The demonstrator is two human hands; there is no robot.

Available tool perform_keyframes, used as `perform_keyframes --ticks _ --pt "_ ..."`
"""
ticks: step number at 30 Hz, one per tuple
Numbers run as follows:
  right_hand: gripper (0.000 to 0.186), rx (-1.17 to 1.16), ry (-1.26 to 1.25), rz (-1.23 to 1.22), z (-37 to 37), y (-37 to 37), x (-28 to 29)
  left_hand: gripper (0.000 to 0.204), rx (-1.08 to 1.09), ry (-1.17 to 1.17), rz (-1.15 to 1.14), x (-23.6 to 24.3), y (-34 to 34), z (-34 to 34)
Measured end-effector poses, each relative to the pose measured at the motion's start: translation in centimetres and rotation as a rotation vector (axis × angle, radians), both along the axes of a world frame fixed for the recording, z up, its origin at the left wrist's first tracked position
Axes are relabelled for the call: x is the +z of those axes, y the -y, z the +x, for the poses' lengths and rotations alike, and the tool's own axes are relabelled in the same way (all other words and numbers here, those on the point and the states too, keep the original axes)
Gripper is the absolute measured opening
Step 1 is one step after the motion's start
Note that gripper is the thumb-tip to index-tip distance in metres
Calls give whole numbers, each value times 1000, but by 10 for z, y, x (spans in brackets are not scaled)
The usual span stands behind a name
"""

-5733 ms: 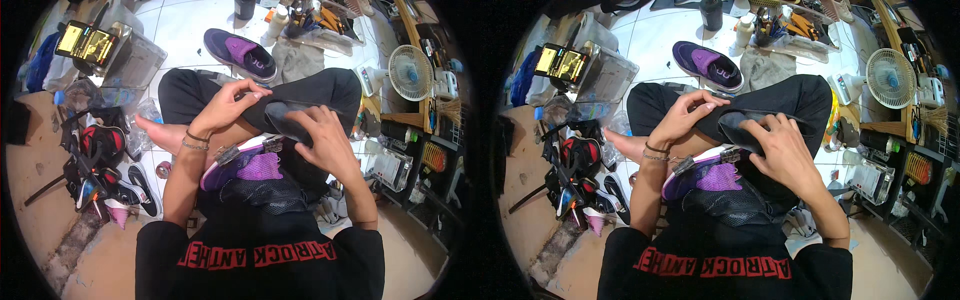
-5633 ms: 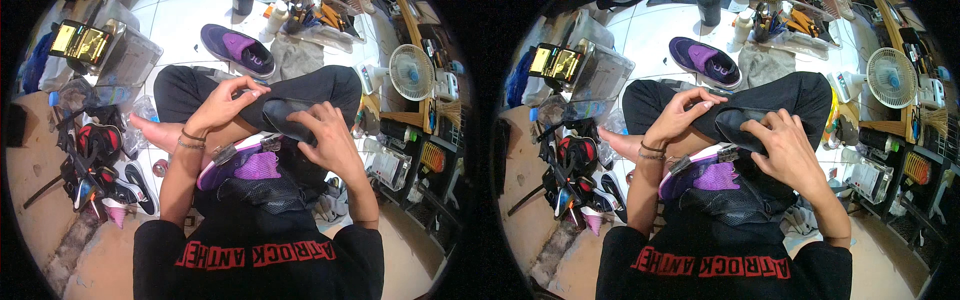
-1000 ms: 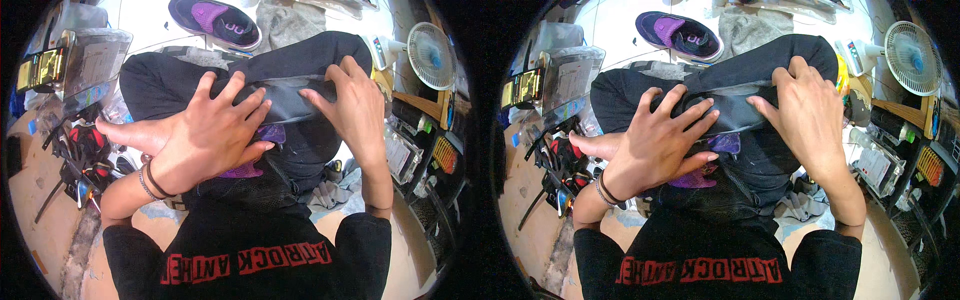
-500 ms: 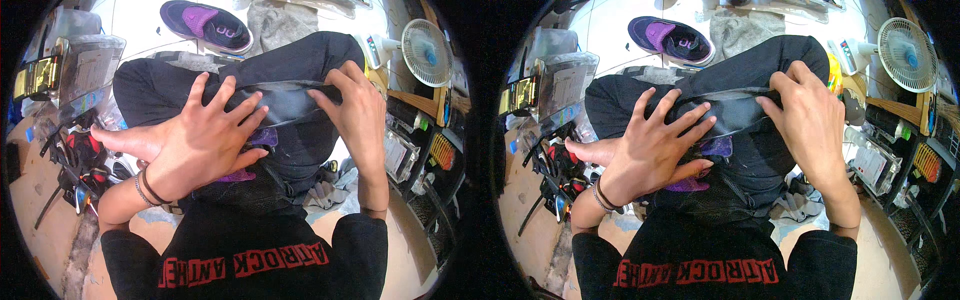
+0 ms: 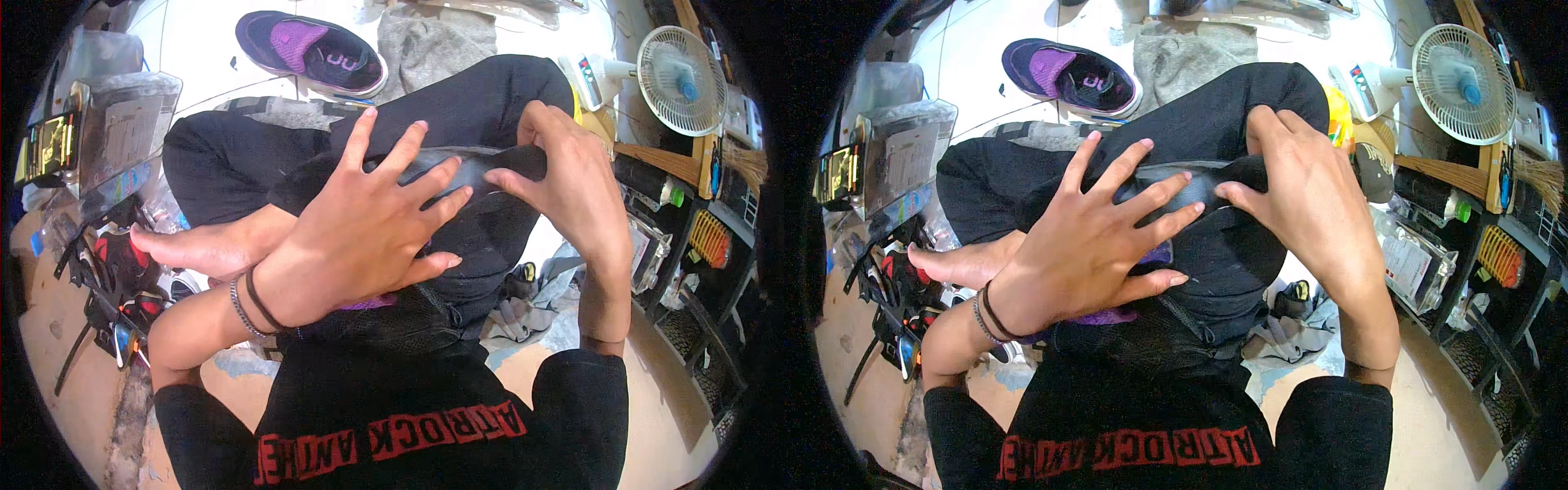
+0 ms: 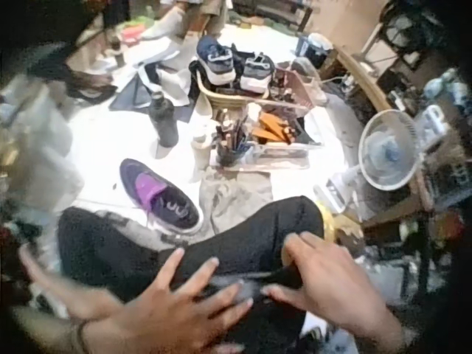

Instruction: Inspecting and assembling internal components of high-heeled shoes and sneakers.

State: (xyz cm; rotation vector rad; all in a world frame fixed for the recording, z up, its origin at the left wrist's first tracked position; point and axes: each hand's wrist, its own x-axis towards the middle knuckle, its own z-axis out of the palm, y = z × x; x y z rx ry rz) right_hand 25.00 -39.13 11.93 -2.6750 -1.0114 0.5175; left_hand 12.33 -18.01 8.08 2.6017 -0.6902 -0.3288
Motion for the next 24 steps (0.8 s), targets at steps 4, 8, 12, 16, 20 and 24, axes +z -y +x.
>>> perform_keyframes --ticks 4,8,12,16,20,24 --pt "57 -9 -220 -10 21 13 12 68 -30 6 -21 1 0 8" --pt "63 -135 -377 155 21 36 8 72 -25 14 -114 -4 7 20" --pt "47 -59 -324 381 9 58 -11 74 -62 1 -146 -10 10 27" --pt "33 -11 -182 408 3 71 -25 75 -84 -5 -200 -12 10 32" --pt "28 -9 -210 552 -1 77 -38 74 -132 -32 -249 -15 12 39" --pt "27 57 -197 585 3 84 -47 74 -128 -36 -260 -19 22 43"
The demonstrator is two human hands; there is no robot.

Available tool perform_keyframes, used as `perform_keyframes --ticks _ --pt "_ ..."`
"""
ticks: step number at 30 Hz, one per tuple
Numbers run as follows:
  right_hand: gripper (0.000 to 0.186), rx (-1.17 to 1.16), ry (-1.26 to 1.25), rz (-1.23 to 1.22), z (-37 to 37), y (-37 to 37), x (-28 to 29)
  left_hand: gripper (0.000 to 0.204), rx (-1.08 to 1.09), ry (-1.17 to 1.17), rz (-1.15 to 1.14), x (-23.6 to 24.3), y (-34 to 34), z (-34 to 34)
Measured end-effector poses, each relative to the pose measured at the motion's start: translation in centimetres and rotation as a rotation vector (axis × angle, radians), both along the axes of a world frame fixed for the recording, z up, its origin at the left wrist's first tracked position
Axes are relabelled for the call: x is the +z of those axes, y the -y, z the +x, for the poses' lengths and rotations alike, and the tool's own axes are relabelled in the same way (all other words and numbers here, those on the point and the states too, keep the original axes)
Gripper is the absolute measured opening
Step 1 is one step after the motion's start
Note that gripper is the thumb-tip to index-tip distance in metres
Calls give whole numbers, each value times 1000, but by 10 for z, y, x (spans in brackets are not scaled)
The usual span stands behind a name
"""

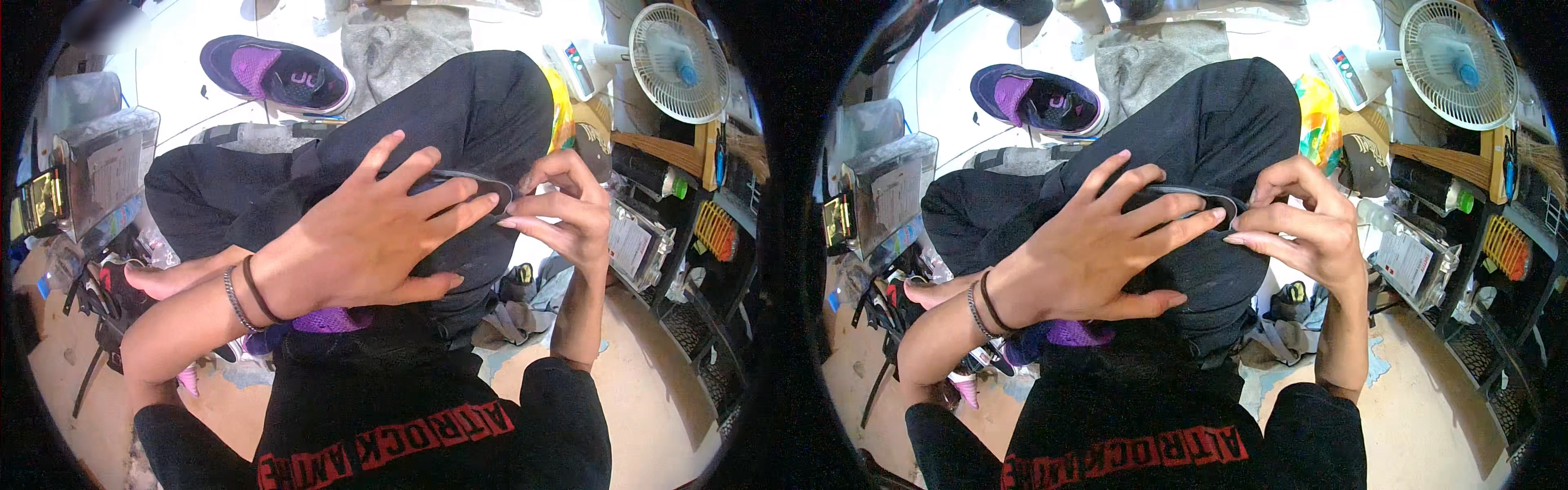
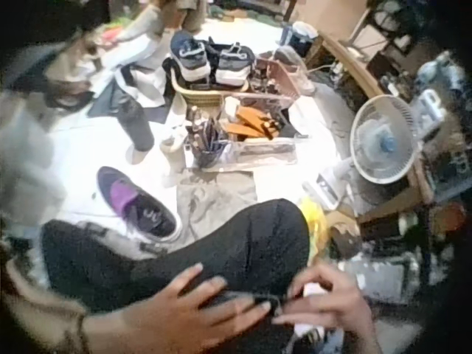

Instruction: Inspecting and assembling internal components of high-heeled shoes and sneakers.

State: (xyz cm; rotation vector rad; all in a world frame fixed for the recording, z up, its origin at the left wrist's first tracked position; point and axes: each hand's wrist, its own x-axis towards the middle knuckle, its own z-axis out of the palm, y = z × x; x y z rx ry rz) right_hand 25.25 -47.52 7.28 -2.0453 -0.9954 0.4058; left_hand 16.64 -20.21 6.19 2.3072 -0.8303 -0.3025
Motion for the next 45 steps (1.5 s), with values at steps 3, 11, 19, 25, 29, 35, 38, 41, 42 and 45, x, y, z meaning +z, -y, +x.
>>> perform_keyframes --ticks 3,11,19,25,29,35,38,41,42,45 --pt "30 23 -10 7 1 3 -1 75 14 -5 10 1 2 1" --pt "26 38 38 58 3 -1 -4 77 -10 36 28 7 8 13" --pt "27 65 30 43 4 0 -2 81 -22 71 91 16 10 11" --pt "27 68 18 42 4 -2 -1 76 -41 41 117 18 10 10" --pt "25 59 42 18 7 -4 14 57 10 33 54 33 -25 9" --pt "25 143 150 -24 6 -44 49 30 738 -255 -45 31 -92 -45" --pt "28 432 164 -237 -1 -90 41 27 846 -494 -305 3 -94 -69" --pt "32 593 198 -454 -15 -131 24 28 845 -430 -402 -13 -95 -74" --pt "33 626 205 -414 -17 -142 18 28 852 -402 -453 -16 -95 -74" --pt "33 657 197 -326 -23 -156 12 30 898 -345 -551 -22 -94 -73"
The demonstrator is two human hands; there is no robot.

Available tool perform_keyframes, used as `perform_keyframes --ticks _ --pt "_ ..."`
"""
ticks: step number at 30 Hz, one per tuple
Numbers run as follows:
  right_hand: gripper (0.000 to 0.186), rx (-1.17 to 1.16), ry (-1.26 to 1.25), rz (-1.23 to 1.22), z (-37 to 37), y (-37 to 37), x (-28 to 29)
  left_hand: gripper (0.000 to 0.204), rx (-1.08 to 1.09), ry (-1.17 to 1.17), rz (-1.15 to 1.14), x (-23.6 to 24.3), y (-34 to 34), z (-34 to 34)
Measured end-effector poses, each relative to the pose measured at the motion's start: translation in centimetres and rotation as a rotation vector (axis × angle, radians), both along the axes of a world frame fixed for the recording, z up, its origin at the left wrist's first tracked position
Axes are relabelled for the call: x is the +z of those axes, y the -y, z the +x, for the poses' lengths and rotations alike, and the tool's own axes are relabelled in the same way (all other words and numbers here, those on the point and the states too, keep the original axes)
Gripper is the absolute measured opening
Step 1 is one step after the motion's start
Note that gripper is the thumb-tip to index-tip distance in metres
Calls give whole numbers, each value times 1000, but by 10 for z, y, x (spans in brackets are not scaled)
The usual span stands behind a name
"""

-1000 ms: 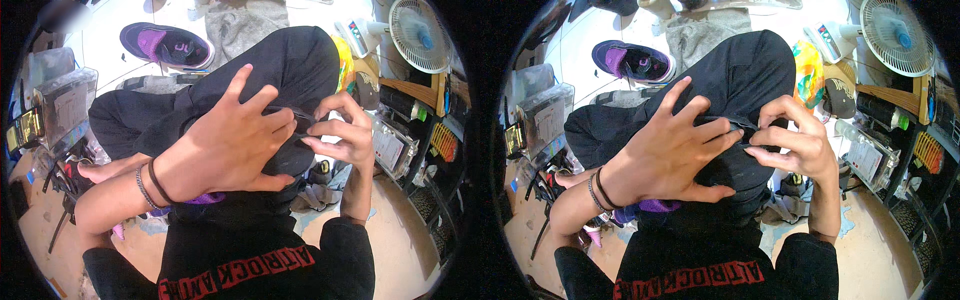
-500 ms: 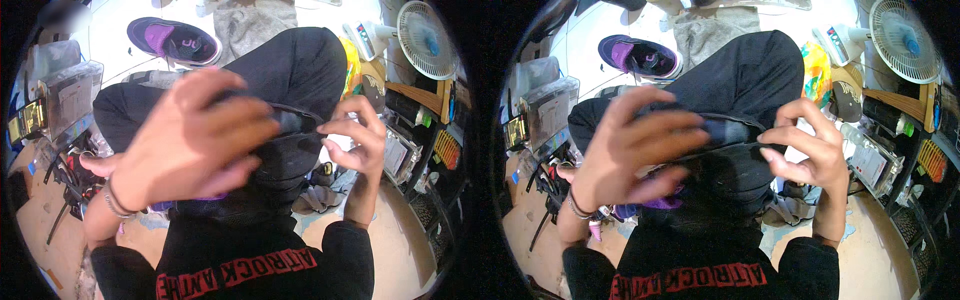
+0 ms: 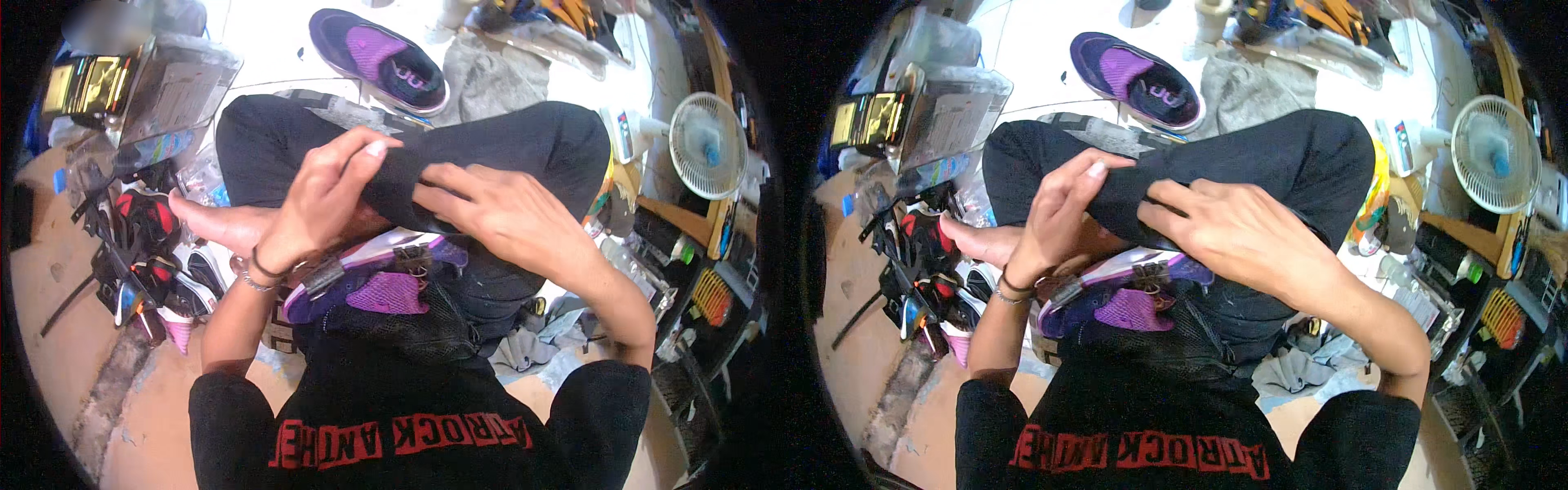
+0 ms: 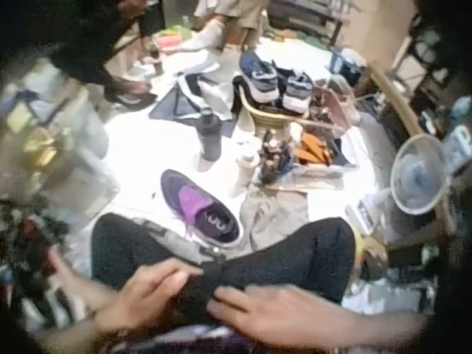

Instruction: Inspecting and assembling internal components of high-heeled shoes and sneakers.

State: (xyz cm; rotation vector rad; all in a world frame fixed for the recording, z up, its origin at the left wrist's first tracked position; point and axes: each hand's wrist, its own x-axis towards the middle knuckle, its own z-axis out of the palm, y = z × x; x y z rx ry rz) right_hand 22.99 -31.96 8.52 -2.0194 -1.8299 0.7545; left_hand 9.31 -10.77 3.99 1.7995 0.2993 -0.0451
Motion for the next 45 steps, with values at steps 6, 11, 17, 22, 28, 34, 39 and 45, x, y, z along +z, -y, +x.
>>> perform_keyframes --ticks 6,11,17,22,28,34,39,45 --pt "36 37 246 -72 -22 1 -11 37 41 -13 -165 -16 1 -4" --pt "25 -53 392 -9 -29 -6 -17 38 78 -56 -161 -22 2 -6" --pt "19 16 239 -13 -22 -21 -31 44 122 315 300 -36 10 -14" --pt "17 88 212 -32 -14 -21 -30 50 135 464 413 -39 12 -13" --pt "16 108 259 -25 -12 -22 -27 47 76 -116 -318 -33 7 -17" --pt "14 30 367 88 -18 -14 -31 37 42 466 453 -42 7 -18" --pt "14 -27 375 179 -19 -11 -36 37 43 576 615 -43 9 -18" --pt "22 -56 404 279 -18 -5 -36 41 49 191 33 -39 9 -14"
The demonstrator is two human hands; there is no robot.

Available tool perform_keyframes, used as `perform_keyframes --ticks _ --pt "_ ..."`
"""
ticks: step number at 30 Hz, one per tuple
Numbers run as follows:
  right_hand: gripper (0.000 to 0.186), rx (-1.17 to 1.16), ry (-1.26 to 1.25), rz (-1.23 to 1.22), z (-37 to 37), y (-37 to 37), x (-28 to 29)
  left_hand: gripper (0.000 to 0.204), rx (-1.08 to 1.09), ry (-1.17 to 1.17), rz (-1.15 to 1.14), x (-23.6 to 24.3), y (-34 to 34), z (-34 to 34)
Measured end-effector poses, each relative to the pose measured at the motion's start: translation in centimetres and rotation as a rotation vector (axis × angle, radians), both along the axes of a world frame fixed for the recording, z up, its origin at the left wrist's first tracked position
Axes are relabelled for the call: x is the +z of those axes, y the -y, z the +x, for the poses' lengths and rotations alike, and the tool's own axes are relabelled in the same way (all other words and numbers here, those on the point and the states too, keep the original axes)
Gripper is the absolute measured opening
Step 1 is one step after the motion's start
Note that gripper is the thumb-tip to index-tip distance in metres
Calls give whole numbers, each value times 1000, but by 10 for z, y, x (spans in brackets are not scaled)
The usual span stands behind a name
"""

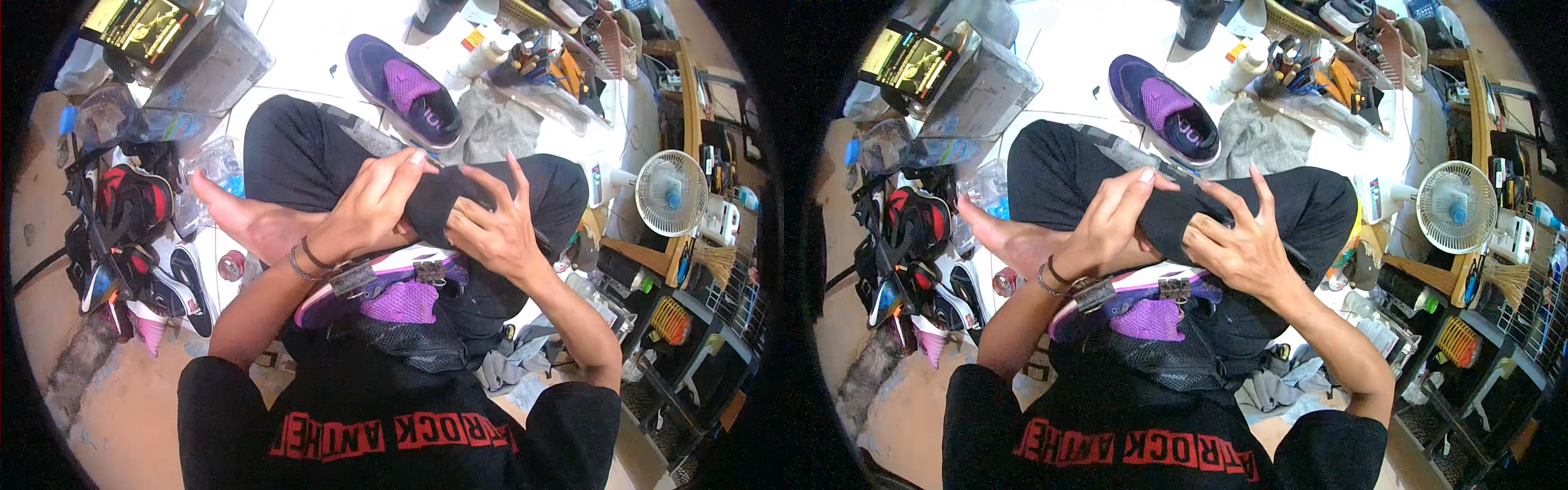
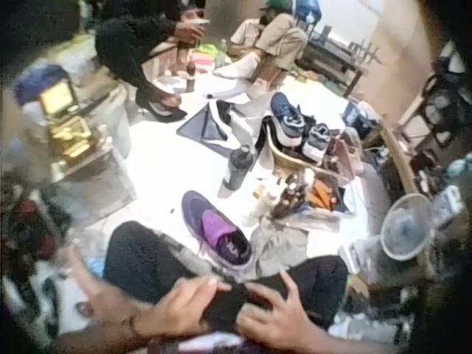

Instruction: Inspecting and assembling internal components of high-heeled shoes and sneakers.

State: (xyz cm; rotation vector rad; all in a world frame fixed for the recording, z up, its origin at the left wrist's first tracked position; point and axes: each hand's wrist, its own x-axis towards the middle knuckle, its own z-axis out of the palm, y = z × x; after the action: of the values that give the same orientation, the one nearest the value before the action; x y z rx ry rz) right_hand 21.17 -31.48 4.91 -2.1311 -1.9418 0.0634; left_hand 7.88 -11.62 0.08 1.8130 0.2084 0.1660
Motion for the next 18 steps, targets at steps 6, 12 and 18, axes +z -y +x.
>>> perform_keyframes --ticks 6,12,18 --pt "26 -95 -15 70 -6 0 6 46 -57 -38 -173 6 -6 9" --pt "21 4 -11 -154 -1 -13 4 45 27 -60 -279 13 -6 13" --pt "22 56 0 -9 5 -12 -3 46 42 -1 -256 10 -4 12"
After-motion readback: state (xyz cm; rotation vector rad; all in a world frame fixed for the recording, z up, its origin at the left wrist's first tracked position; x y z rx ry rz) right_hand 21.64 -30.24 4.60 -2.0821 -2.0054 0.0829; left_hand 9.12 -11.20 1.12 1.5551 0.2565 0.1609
